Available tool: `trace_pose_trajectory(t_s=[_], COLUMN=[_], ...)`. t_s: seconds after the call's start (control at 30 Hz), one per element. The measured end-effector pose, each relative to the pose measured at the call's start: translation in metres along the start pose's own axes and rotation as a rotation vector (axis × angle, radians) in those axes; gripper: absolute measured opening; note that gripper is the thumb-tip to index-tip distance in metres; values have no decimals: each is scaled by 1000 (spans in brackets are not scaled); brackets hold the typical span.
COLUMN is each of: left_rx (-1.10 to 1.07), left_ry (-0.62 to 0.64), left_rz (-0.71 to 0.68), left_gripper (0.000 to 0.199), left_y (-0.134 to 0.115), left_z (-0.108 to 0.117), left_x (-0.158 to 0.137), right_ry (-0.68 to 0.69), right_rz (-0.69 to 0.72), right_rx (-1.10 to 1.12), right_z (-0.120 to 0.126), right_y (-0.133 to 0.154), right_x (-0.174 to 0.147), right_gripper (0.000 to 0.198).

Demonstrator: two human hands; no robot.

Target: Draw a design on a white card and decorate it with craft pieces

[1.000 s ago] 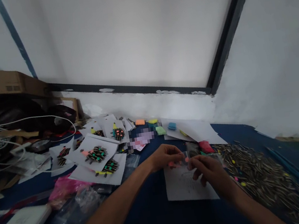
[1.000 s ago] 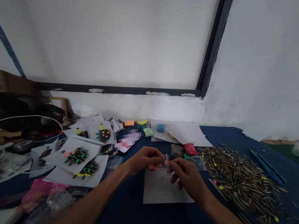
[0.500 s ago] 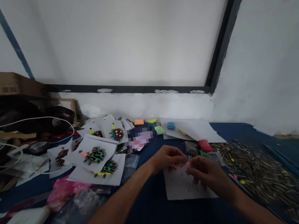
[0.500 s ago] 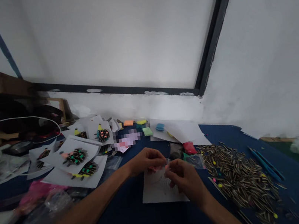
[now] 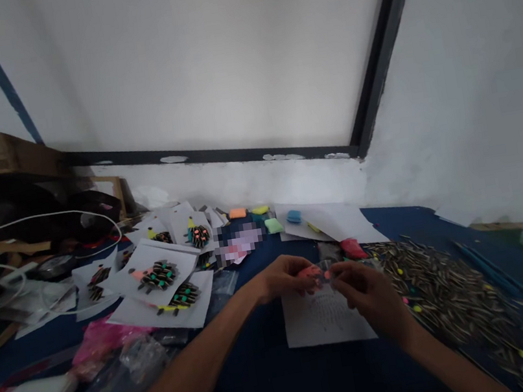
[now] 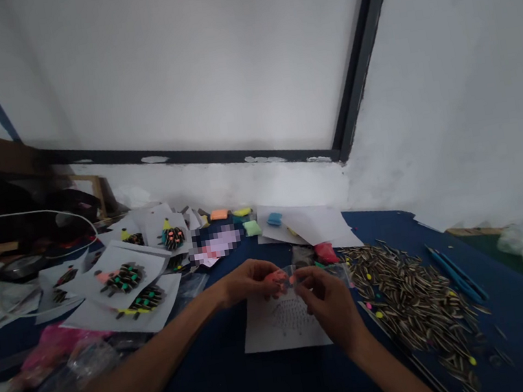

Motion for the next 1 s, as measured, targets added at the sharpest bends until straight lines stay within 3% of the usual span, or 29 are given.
trace_pose_trajectory(t_s=[0.63,0.83,1.0], left_rx=[120,130,89], left_ry=[-36,-12,-19], left_rz=[36,9,-25], left_gripper=[43,43,44], left_y=[-2,-1,2], left_z=[-9,-8,-3], left_x=[0,1,1], right_ry=[21,21,-57], right_rz=[0,20,68], right_rx=[18,-24,-88], right_z=[-4,-2,1], right_y=[-2,1,1], right_x=[-6,-6,-5], right_gripper=[32,22,14])
Point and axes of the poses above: each hand's wrist, its own x-axis towards the middle knuckle, its own z-axis out of the back of the hand, y = z × x, the point moved 2 cm from there along x, towards the middle knuckle, and after that the axes turned 11 degrees about -z, right-handed, at the moved point
